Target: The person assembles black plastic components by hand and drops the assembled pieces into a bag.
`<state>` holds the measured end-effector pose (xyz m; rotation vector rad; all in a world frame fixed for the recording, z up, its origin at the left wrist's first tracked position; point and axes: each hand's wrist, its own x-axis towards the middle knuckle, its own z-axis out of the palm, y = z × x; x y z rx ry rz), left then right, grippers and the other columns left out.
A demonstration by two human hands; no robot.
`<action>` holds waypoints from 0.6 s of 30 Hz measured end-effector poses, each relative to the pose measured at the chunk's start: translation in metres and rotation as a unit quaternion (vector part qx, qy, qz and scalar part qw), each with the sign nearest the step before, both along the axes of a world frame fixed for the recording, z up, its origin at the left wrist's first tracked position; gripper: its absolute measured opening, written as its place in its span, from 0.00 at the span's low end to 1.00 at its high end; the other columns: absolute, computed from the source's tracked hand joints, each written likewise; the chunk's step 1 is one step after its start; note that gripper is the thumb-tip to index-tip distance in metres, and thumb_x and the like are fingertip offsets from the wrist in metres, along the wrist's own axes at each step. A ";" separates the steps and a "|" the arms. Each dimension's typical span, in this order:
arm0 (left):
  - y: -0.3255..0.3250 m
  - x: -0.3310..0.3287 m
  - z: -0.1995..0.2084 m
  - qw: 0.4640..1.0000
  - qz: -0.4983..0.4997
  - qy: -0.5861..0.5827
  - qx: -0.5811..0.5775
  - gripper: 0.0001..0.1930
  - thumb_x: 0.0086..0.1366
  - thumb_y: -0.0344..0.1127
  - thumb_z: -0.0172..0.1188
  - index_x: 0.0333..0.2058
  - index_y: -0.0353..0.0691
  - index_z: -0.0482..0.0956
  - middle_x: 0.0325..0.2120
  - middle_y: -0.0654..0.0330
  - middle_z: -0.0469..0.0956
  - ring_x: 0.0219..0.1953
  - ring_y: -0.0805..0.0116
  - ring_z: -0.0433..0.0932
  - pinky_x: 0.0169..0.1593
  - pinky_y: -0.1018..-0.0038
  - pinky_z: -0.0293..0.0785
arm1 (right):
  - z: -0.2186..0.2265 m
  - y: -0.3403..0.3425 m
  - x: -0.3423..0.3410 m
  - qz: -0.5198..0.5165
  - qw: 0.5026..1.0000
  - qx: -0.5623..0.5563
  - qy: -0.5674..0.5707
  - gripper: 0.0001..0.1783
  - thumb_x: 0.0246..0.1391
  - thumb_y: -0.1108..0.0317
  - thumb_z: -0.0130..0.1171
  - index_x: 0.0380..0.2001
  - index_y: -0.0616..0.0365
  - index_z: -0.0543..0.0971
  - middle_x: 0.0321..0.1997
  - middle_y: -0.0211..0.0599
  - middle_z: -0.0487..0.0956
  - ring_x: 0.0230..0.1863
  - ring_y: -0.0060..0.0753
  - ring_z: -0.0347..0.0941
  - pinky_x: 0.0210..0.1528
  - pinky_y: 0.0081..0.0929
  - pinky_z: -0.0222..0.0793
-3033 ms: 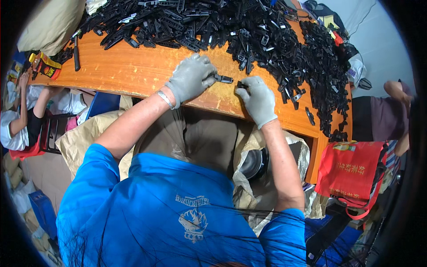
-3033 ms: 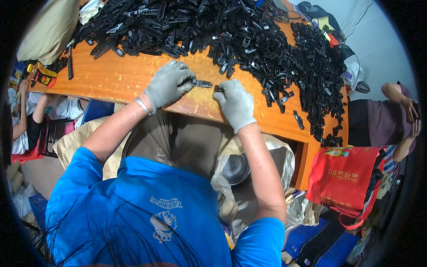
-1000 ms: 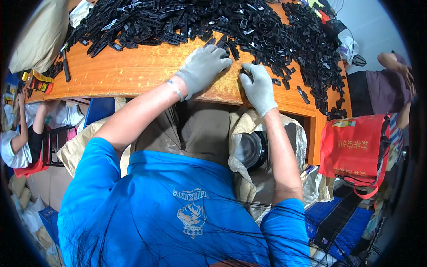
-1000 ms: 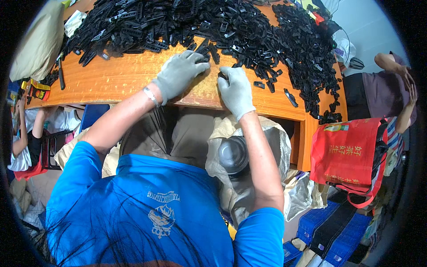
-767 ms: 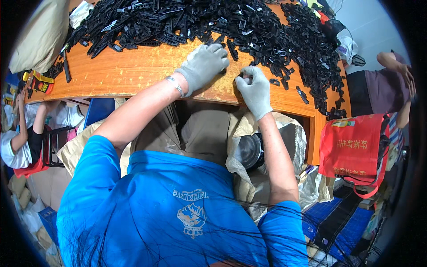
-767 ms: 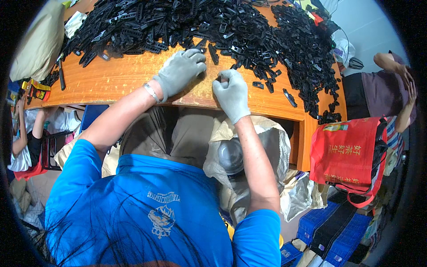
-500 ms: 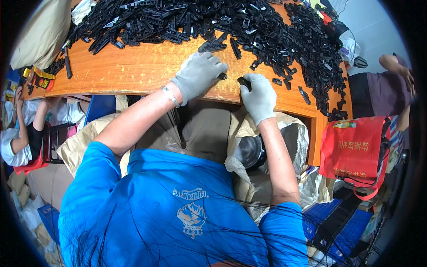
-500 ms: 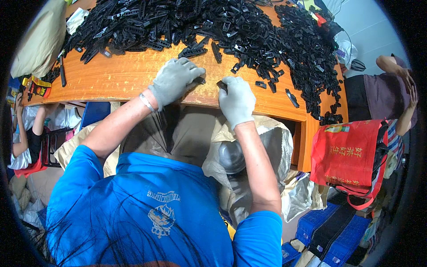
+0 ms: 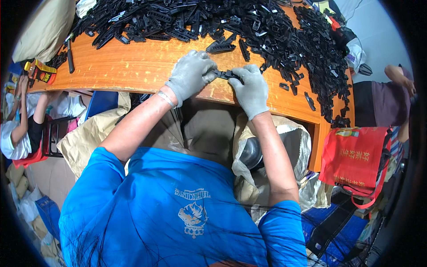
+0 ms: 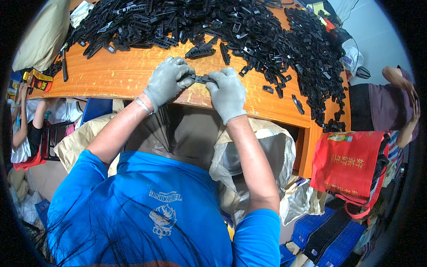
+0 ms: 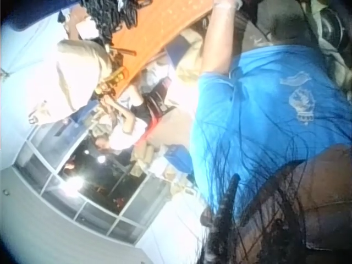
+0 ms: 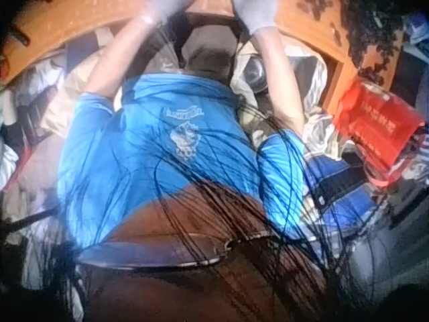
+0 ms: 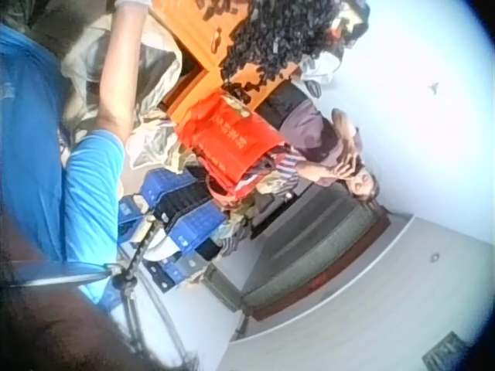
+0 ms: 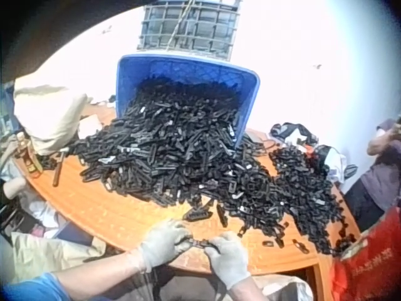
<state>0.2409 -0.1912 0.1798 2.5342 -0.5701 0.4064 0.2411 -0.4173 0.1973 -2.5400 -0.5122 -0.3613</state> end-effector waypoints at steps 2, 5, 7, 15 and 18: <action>0.001 0.001 0.003 1.000 0.001 0.027 0.009 0.11 0.66 0.43 0.70 0.43 0.47 0.88 0.42 0.57 0.82 0.49 0.50 0.78 0.52 0.55 0.78 | 0.001 -0.005 0.002 0.003 1.000 -0.002 0.023 0.10 0.54 0.64 0.74 0.41 0.46 0.91 0.41 0.36 0.82 0.45 0.45 0.82 0.46 0.43 0.79; 0.000 0.003 -0.001 1.000 -0.006 0.024 0.004 0.10 0.66 0.43 0.70 0.41 0.47 0.88 0.42 0.57 0.81 0.49 0.50 0.78 0.52 0.56 0.78 | 0.001 -0.008 0.007 0.024 0.999 -0.011 0.037 0.09 0.54 0.64 0.73 0.39 0.45 0.91 0.40 0.36 0.82 0.44 0.46 0.82 0.45 0.44 0.79; -0.004 0.001 -0.006 1.000 -0.015 -0.006 -0.011 0.10 0.65 0.42 0.71 0.39 0.45 0.87 0.39 0.56 0.81 0.47 0.49 0.78 0.50 0.55 0.76 | 0.000 -0.005 0.016 0.096 0.995 -0.015 0.037 0.08 0.54 0.63 0.73 0.38 0.46 0.91 0.40 0.37 0.82 0.43 0.46 0.83 0.45 0.44 0.79; 0.044 -0.025 0.021 0.996 -0.023 0.080 0.040 0.08 0.66 0.42 0.69 0.36 0.46 0.87 0.39 0.55 0.82 0.48 0.49 0.81 0.52 0.55 0.78 | 0.000 0.019 0.012 0.190 0.978 -0.054 0.066 0.10 0.58 0.58 0.72 0.40 0.46 0.89 0.43 0.35 0.83 0.49 0.43 0.83 0.51 0.42 0.80; 0.118 -0.063 0.049 0.987 0.026 0.152 0.036 0.06 0.64 0.35 0.68 0.37 0.41 0.82 0.37 0.53 0.81 0.47 0.48 0.81 0.53 0.56 0.77 | 0.001 -0.011 0.007 0.136 0.991 0.009 0.009 0.09 0.58 0.58 0.71 0.40 0.46 0.89 0.44 0.35 0.84 0.49 0.43 0.82 0.51 0.41 0.80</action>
